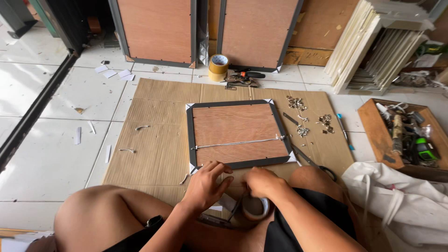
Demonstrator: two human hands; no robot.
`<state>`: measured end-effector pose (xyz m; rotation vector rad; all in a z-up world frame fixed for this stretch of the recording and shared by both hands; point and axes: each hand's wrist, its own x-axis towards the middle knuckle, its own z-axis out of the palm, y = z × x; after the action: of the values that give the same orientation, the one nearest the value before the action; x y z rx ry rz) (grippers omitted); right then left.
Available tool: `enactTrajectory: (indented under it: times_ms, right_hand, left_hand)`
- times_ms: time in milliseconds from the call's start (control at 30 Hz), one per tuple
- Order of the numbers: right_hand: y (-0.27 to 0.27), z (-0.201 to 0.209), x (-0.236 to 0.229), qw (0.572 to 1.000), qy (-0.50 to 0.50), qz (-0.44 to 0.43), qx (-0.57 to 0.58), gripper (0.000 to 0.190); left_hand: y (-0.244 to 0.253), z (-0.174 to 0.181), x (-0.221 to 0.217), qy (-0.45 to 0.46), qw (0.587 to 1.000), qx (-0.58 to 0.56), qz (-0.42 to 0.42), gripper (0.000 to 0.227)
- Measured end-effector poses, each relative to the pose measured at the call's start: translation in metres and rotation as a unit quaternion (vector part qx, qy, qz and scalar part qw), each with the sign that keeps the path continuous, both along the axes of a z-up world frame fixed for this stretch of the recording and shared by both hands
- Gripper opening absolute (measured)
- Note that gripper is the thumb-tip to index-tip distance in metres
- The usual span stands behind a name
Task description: The person assembles a picture frame by attaching metal hanging hardware to the back. They use a screwdriver to secure screws into the frame, cut a length of chain, and attach it to the hardware. The person then secures the chain with tape.
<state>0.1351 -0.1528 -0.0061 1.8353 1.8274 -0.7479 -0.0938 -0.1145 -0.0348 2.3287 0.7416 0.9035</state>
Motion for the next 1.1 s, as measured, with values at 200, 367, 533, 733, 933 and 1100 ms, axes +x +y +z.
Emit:
enactTrajectory:
  times_ms: [200,367,533,733,933,1100]
  right_hand:
    - [-0.005,0.036,0.008,0.949,0.101,-0.163,0.251,0.048]
    - [0.012,0.020,0.008,0.832,0.261,-0.085,0.481,0.049]
    - [0.017,0.016,-0.029,0.697,0.498,-0.136,0.498,0.039]
    - [0.036,0.008,-0.031,0.639,0.606,-0.245,0.405,0.072]
    - [0.030,0.031,-0.014,0.640,0.689,-0.280,0.194,0.068]
    - [0.029,0.033,-0.014,0.783,0.463,-0.028,0.414,0.061]
  left_hand:
    - [0.006,0.042,-0.013,0.106,0.960,-0.258,0.041,0.050]
    - [0.005,0.079,-0.030,0.131,0.922,-0.364,0.018,0.051]
    - [0.007,0.037,-0.013,-0.081,0.899,-0.431,0.011,0.038]
    - [0.031,0.023,-0.009,-0.202,0.963,-0.176,-0.037,0.014]
    - [0.041,0.018,-0.007,-0.177,0.963,-0.198,-0.046,0.010]
    - [0.040,0.011,0.001,-0.076,0.990,-0.117,0.018,0.020]
